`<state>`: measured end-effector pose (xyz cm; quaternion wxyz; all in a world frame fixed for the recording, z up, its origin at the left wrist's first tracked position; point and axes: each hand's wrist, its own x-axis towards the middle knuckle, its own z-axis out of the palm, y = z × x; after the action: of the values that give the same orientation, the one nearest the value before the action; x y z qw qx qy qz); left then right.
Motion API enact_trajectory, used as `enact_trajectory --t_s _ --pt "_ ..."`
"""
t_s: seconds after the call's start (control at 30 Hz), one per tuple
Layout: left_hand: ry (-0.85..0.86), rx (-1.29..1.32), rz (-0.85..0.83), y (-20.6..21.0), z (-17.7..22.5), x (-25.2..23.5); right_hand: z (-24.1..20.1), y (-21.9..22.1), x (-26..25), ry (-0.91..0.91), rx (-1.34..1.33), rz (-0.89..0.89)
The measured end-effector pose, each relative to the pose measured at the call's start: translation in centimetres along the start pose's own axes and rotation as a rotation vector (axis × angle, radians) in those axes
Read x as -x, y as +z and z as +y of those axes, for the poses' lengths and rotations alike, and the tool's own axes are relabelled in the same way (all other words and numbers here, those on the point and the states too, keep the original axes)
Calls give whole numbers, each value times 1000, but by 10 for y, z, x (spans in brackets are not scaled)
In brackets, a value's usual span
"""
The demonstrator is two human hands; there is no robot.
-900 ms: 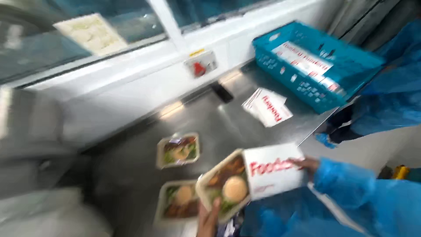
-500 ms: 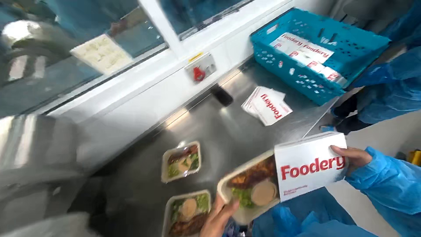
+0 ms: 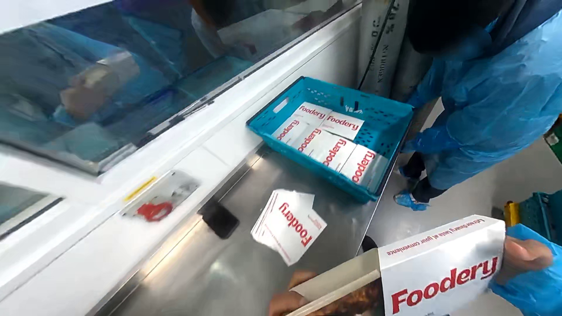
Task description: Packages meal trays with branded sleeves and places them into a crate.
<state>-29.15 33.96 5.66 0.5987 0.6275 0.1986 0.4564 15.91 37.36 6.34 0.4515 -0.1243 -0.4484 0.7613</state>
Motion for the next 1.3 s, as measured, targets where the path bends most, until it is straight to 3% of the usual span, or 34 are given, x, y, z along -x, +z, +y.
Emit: enact_trajectory --t_s 0.1,0.23,0.4,0.5,0.57,0.73,0.83,0.9,1.0,1.07,1.13,1.2,1.3 --pt "3 -17 105 14 -18 -67 -29 -44 -27 -109 101 122" --pt "-8 131 219 25 -47 -138 -57 -101 -62 -192 61 47" --pt "-32 135 150 29 -57 -184 -70 -156 -70 -58 -189 -17" --pt "-35 122 105 20 -62 -207 -67 -147 -79 -69 -226 130" --pt "-59 130 64 10 -60 -224 -76 -145 -78 -50 -255 90" --pt "-155 81 -13 4 -62 -260 -102 -135 -51 -161 89 313" --pt "-196 88 -79 0 -76 -267 -90 -137 -68 -52 -78 328" --pt "-252 185 40 4 -81 -262 -79 -138 -78 7 -100 414" --pt "-313 312 159 8 -77 -250 -75 -140 -88 -119 384 680" --pt "-330 433 317 22 -69 -249 -87 -144 -79 -140 574 665" --pt "-326 535 434 39 -67 -259 -101 -123 -69 -5 337 544" --pt "-342 541 421 51 -67 -280 -101 -92 -72 45 -62 616" --pt "-407 564 483 78 -64 -313 -85 -81 -80 129 61 497"
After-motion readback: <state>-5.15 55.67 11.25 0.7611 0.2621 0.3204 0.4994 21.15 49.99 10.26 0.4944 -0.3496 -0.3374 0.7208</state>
